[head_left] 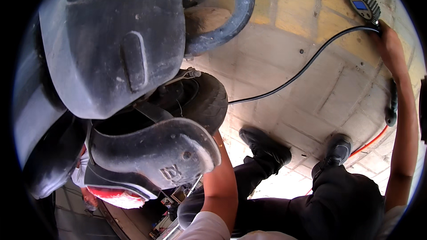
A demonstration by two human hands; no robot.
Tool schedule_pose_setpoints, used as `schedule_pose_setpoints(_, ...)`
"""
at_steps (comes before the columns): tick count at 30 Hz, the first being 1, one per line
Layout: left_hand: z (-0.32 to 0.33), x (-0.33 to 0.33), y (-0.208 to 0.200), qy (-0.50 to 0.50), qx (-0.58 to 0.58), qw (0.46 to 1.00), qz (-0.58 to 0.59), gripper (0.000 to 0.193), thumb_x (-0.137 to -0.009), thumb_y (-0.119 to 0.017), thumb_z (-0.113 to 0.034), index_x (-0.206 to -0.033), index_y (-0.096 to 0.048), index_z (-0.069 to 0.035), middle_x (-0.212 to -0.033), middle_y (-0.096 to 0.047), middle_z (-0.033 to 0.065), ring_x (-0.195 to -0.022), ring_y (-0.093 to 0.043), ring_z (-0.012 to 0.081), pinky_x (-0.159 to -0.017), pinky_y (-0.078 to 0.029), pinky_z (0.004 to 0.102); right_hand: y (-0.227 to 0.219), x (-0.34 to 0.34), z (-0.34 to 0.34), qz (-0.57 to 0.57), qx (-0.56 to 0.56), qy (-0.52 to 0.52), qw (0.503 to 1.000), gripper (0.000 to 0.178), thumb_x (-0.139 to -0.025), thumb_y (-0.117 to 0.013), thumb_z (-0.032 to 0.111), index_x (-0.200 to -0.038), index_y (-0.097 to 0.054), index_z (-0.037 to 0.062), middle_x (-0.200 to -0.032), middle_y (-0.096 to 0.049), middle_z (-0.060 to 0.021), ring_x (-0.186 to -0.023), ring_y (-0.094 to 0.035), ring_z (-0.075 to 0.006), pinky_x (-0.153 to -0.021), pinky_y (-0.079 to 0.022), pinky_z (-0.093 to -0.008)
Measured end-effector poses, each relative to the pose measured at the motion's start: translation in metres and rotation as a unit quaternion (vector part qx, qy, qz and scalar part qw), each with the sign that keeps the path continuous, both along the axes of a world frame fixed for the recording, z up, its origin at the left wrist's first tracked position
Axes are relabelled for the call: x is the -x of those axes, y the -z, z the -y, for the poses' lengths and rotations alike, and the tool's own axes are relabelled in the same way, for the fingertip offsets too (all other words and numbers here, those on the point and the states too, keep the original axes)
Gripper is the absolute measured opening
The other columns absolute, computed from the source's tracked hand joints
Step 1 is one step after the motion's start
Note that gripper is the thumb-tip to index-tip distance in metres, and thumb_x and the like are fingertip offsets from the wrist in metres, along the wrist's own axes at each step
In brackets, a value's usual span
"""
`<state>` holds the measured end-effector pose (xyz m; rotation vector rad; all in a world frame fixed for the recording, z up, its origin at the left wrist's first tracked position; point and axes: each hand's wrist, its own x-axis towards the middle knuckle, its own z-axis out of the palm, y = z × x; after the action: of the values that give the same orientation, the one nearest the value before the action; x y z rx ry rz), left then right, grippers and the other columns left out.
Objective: The person inflates the tire of a mobility scooter with an air hose and then uses a metal tool to pry the hubcap off the wheel.
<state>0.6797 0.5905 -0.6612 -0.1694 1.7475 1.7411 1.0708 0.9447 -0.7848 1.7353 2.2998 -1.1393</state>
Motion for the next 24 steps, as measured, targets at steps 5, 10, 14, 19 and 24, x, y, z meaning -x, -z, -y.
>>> schedule_pose_setpoints(5,-0.025,0.014,0.013,0.029,-0.051,0.998,0.001,0.046,-0.093,-0.039,-0.039,-0.109,-0.057,0.001,-0.11,-0.06,0.0135,-0.102,-0.058,0.0278,-0.092,-0.043,0.0415,0.002,-0.007,0.001,-0.013,-0.044,-0.009,0.999,0.023,-0.085,-0.057,0.018,-0.098,-0.057,-0.0015,-0.084,-0.061,-0.0249,-0.083,-0.059,-0.0391,-0.072,-0.044,-0.0428)
schedule_pose_setpoints(10,-0.046,0.023,0.018,0.049,-0.114,0.992,0.0,0.046,-0.094,-0.038,-0.039,-0.108,-0.057,0.001,-0.11,-0.06,0.0134,-0.101,-0.058,0.0274,-0.092,-0.043,0.0411,0.004,0.0,0.002,0.018,-0.069,-0.01,0.997,0.027,-0.085,-0.057,0.023,-0.093,-0.059,-0.0032,-0.082,-0.06,-0.0265,-0.082,-0.06,-0.0394,-0.072,-0.044,-0.0434)
schedule_pose_setpoints(14,-0.06,0.031,0.024,0.068,-0.164,0.984,0.006,0.046,-0.094,-0.037,-0.039,-0.108,-0.057,0.001,-0.109,-0.061,0.0133,-0.101,-0.058,0.0271,-0.091,-0.043,0.0408,0.016,-0.008,0.001,0.027,-0.062,-0.017,0.998,0.032,-0.084,-0.058,0.026,-0.092,-0.059,-0.0042,-0.082,-0.06,-0.0274,-0.081,-0.06,-0.0402,-0.073,-0.045,-0.0437)
schedule_pose_setpoints(19,-0.08,0.039,0.023,0.082,-0.211,0.974,0.004,0.047,-0.094,-0.037,-0.039,-0.107,-0.056,0.002,-0.109,-0.061,0.0132,-0.101,-0.058,0.0268,-0.091,-0.044,0.0404,-0.017,0.005,0.037,-0.011,-0.043,0.001,0.999,0.03,-0.085,-0.058,0.026,-0.09,-0.058,-0.0043,-0.078,-0.06,-0.0257,-0.077,-0.061,-0.0348,-0.072,-0.045,-0.0424)
schedule_pose_setpoints(24,-0.081,0.042,0.023,0.083,-0.218,0.972,0.0,0.047,-0.095,-0.036,-0.038,-0.107,-0.056,0.002,-0.108,-0.061,0.0131,-0.1,-0.058,0.0264,-0.09,-0.044,0.04,-0.053,0.013,0.079,-0.033,-0.001,0.007,0.999,0.027,-0.085,-0.059,0.022,-0.095,-0.059,-0.0039,-0.075,-0.059,-0.0213,-0.072,-0.058,-0.0322,-0.07,-0.045,-0.0398)
